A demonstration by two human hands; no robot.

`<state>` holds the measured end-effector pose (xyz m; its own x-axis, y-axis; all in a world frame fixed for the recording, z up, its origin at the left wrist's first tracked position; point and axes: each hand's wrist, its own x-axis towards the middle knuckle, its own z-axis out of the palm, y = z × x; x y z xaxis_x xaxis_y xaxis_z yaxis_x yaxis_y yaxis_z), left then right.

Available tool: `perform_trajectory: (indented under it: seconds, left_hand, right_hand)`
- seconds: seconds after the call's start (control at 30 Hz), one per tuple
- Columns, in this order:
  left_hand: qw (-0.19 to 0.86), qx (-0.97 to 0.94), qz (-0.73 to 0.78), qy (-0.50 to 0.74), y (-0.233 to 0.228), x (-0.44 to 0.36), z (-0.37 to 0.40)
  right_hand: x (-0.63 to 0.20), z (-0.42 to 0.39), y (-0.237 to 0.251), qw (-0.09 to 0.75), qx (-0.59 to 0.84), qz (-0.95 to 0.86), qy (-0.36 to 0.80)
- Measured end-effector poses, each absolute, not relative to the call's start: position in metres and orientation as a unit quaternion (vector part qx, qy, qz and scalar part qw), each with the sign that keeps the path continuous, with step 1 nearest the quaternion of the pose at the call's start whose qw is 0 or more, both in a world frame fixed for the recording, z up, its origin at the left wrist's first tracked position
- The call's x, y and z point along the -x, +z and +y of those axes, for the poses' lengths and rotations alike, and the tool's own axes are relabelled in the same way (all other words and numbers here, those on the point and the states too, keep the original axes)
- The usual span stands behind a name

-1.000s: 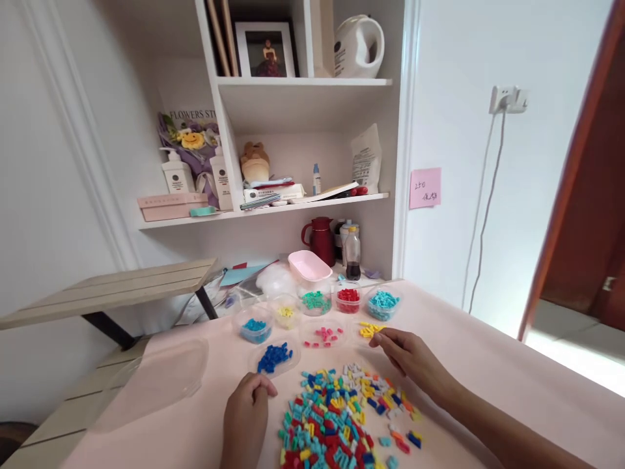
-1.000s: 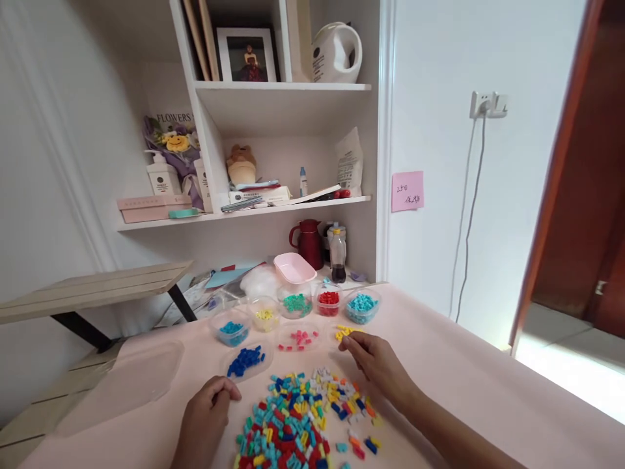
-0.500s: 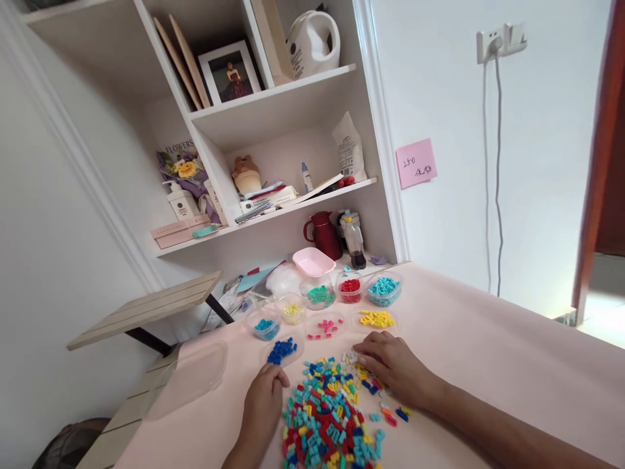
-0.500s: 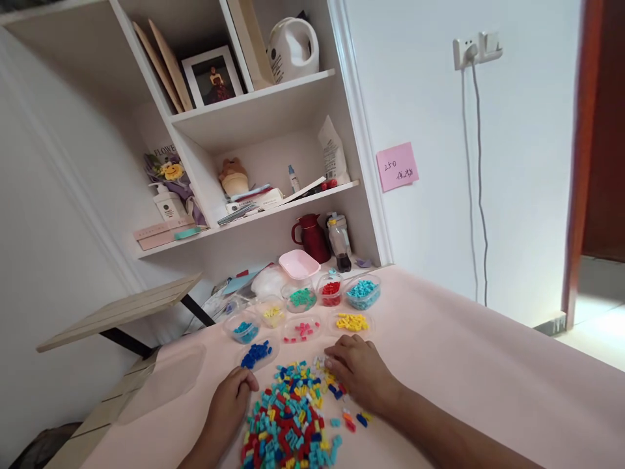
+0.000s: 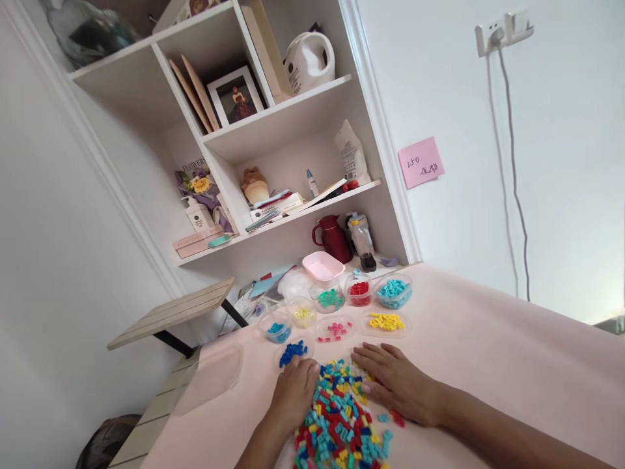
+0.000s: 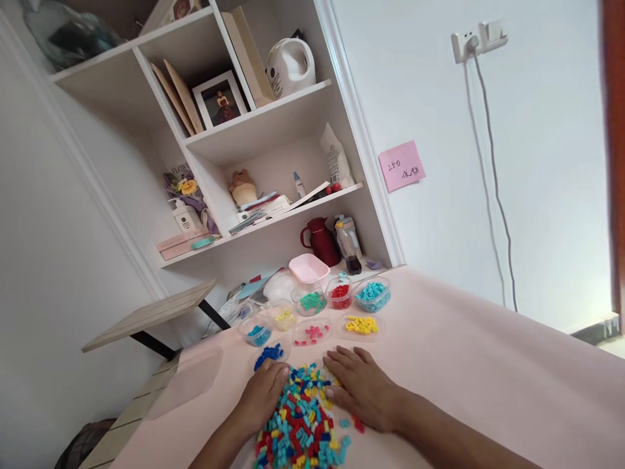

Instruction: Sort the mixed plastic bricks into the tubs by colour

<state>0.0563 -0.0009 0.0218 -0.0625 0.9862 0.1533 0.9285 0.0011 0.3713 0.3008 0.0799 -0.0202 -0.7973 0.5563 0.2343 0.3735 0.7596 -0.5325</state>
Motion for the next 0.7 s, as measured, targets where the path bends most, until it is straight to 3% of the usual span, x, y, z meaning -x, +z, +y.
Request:
perform_trajectory:
  seconds: [0.43,0.7]
  left_hand:
    - [0.128,-0.68,0.68,0.243,0.025,-0.081,0.01]
    - [0.183,-0.639,0.68,0.31,0.049,-0.06,-0.049]
  right_hand:
    - [-0.301,0.079,-0.012,0.172,0.211,-0.934,0.231]
    - [-0.304,0.084,-0.011,0.18,0.204,-0.922,0.276]
